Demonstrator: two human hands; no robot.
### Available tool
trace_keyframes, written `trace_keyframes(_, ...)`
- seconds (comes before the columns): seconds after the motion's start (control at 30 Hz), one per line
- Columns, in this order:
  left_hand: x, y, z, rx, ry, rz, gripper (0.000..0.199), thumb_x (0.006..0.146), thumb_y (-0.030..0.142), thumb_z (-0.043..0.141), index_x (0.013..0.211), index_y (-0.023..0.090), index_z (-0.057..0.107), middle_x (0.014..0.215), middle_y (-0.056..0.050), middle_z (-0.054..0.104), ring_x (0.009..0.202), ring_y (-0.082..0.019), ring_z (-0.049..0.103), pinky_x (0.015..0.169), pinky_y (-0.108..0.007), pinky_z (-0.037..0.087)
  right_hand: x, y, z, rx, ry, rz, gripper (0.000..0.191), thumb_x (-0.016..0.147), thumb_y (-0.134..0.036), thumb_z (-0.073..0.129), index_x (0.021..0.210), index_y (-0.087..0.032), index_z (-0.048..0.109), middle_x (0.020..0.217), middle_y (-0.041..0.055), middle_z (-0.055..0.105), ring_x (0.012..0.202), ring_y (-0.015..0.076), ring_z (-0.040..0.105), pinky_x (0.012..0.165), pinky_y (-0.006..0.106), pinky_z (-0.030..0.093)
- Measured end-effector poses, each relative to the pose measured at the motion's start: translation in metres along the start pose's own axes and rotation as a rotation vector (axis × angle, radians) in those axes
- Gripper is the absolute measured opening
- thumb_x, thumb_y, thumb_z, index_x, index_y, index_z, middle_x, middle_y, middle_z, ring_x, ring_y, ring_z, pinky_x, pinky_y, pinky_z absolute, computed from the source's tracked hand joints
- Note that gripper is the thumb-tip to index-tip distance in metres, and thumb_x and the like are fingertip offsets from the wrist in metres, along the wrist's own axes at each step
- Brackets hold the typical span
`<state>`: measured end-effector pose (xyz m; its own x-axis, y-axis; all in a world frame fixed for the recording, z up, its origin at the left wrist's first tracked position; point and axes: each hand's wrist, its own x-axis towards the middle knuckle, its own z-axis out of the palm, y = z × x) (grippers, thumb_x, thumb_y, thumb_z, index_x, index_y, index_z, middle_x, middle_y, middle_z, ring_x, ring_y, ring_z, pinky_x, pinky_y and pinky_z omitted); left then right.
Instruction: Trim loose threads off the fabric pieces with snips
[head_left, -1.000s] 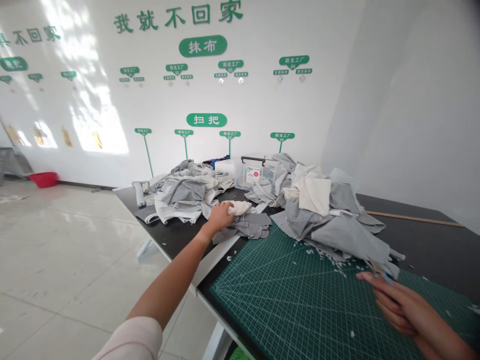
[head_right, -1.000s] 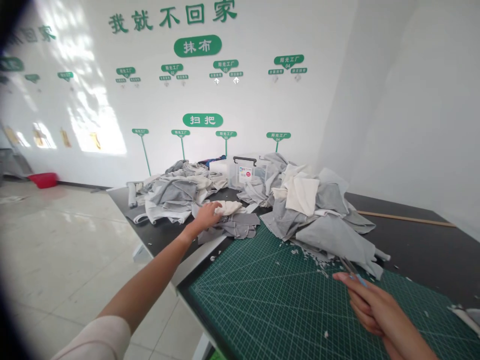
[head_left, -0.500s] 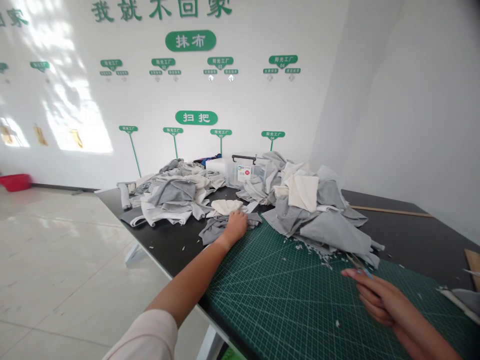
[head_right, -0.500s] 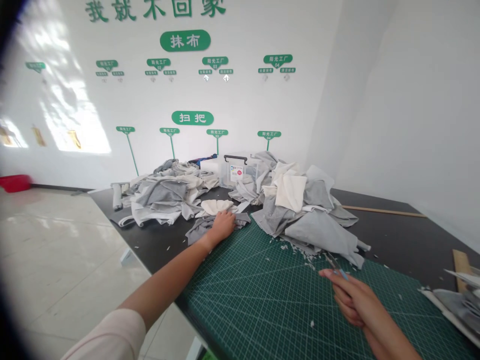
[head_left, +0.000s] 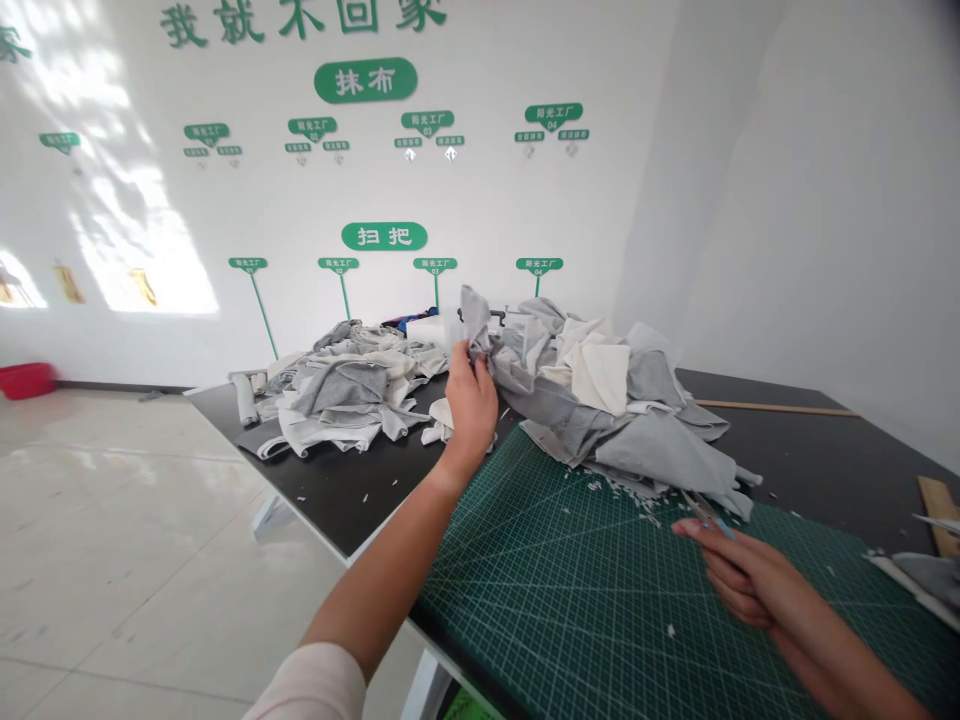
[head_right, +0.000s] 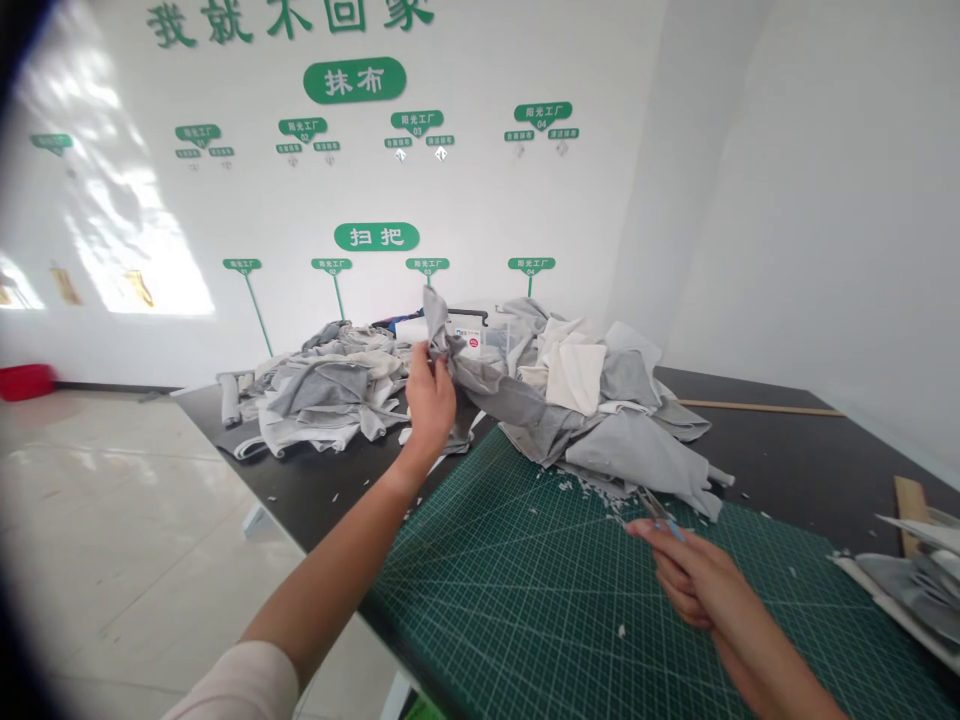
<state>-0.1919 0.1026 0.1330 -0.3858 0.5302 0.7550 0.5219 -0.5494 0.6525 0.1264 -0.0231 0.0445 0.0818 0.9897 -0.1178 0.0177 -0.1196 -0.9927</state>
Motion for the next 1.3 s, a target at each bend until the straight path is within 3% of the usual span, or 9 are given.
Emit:
trace_keyframes(0.23, -0.107, 0.036, 0.047, -0.235, -0.668, -0.056, 0.021, 0.092, 0.032, 0.054, 0.107, 0.02, 0.064, 0.102, -0.01, 0.068, 0.091, -0.024, 0.061, 0.081, -0.034, 0.043, -0.009, -0.002, 0.01, 0.087, 0.058, -0.08, 0.038, 0.079, -0.055, 0.071, 0.094, -0.022, 0.058, 0.057, -0.0107, 0.017, 0.043, 0.0057, 0.015, 0.041, 0.02, 0.011)
trace_keyframes(0.33, -0.139, 0.056, 0.058, -0.241, -0.833, -0.022, 0.021, 0.093, 0.036, 0.052, 0.097, 0.019, 0.064, 0.089, -0.007, 0.067, 0.079, -0.019, 0.058, 0.072, -0.03, 0.042, -0.013, 0.0, 0.016, 0.101, -0.001, -0.134, 0.038, 0.083, -0.055, 0.068, 0.08, -0.021, 0.053, 0.055, -0.0097, 0.02, 0.045, 0.0058, 0.015, 0.041, 0.02, 0.012)
trace_keyframes(0.43, -0.156, 0.075, 0.057, -0.207, -0.88, 0.059, 0.02, 0.096, 0.029, 0.044, 0.097, 0.018, 0.06, 0.093, -0.006, 0.065, 0.083, -0.018, 0.057, 0.076, -0.028, 0.041, -0.015, 0.002, 0.02, 0.075, 0.024, -0.139, 0.039, 0.084, -0.055, 0.067, 0.076, -0.02, 0.05, 0.054, -0.0089, 0.027, 0.045, 0.006, 0.021, 0.041, 0.019, 0.018)
trace_keyframes(0.57, -0.163, 0.078, 0.054, -0.233, -1.029, 0.098, 0.018, 0.092, 0.022, 0.043, 0.099, 0.015, 0.058, 0.097, -0.009, 0.064, 0.083, -0.018, 0.056, 0.077, -0.029, 0.042, -0.01, 0.008, 0.016, -0.175, 0.133, -0.243, 0.034, 0.08, -0.049, 0.073, 0.095, -0.02, 0.063, 0.069, -0.0017, 0.056, 0.066, 0.0156, 0.053, 0.056, 0.022, 0.041)
trace_keyframes(0.73, -0.159, 0.059, 0.061, -0.522, -1.269, -0.133, 0.025, 0.082, 0.02, 0.058, 0.106, 0.013, 0.061, 0.099, -0.007, 0.064, 0.084, -0.017, 0.056, 0.076, -0.028, 0.044, -0.005, 0.013, 0.011, -0.304, 0.217, -0.349, 0.033, 0.082, -0.051, 0.067, 0.084, -0.019, 0.068, 0.078, 0.001, 0.066, 0.077, 0.0203, 0.058, 0.067, 0.025, 0.044)
trace_keyframes(0.83, -0.152, 0.053, 0.061, -0.698, -1.292, -0.338, 0.028, 0.086, 0.033, 0.061, 0.102, 0.011, 0.065, 0.091, -0.005, 0.063, 0.079, -0.015, 0.055, 0.072, -0.026, 0.042, -0.008, 0.009, 0.013, -0.161, 0.184, -0.272, 0.035, 0.081, -0.053, 0.069, 0.085, -0.018, 0.068, 0.072, -0.0007, 0.063, 0.065, 0.0154, 0.053, 0.057, 0.023, 0.04)
trace_keyframes(0.93, -0.148, 0.052, 0.057, -0.736, -1.227, -0.44, 0.034, 0.086, 0.044, 0.063, 0.095, 0.012, 0.066, 0.085, -0.003, 0.06, 0.078, -0.014, 0.052, 0.07, -0.024, 0.04, -0.012, 0.003, 0.015, 0.001, 0.16, -0.107, 0.039, 0.077, -0.056, 0.073, 0.085, -0.019, 0.062, 0.052, -0.0076, 0.04, 0.045, 0.0077, 0.031, 0.042, 0.019, 0.023)
trace_keyframes(1.03, -0.146, 0.052, 0.053, -0.753, -1.19, -0.51, 0.035, 0.087, 0.048, 0.061, 0.098, 0.015, 0.065, 0.089, -0.002, 0.06, 0.082, -0.015, 0.052, 0.073, -0.025, 0.04, -0.013, -0.003, 0.014, 0.06, 0.155, -0.038, 0.042, 0.074, -0.055, 0.077, 0.08, -0.02, 0.055, 0.051, -0.0116, 0.02, 0.044, 0.0051, 0.014, 0.041, 0.019, 0.01)
trace_keyframes(1.3, -0.127, 0.043, 0.051, -0.531, -0.926, -0.267, 0.038, 0.095, 0.047, 0.048, 0.073, 0.016, 0.051, 0.073, 0.002, 0.046, 0.072, -0.013, 0.043, 0.069, -0.025, 0.036, -0.008, -0.011, -0.02, 0.074, 0.103, 0.003, 0.052, 0.078, -0.052, 0.075, 0.066, -0.023, 0.033, 0.049, -0.0121, 0.019, 0.041, 0.0039, 0.014, 0.039, 0.021, 0.007)
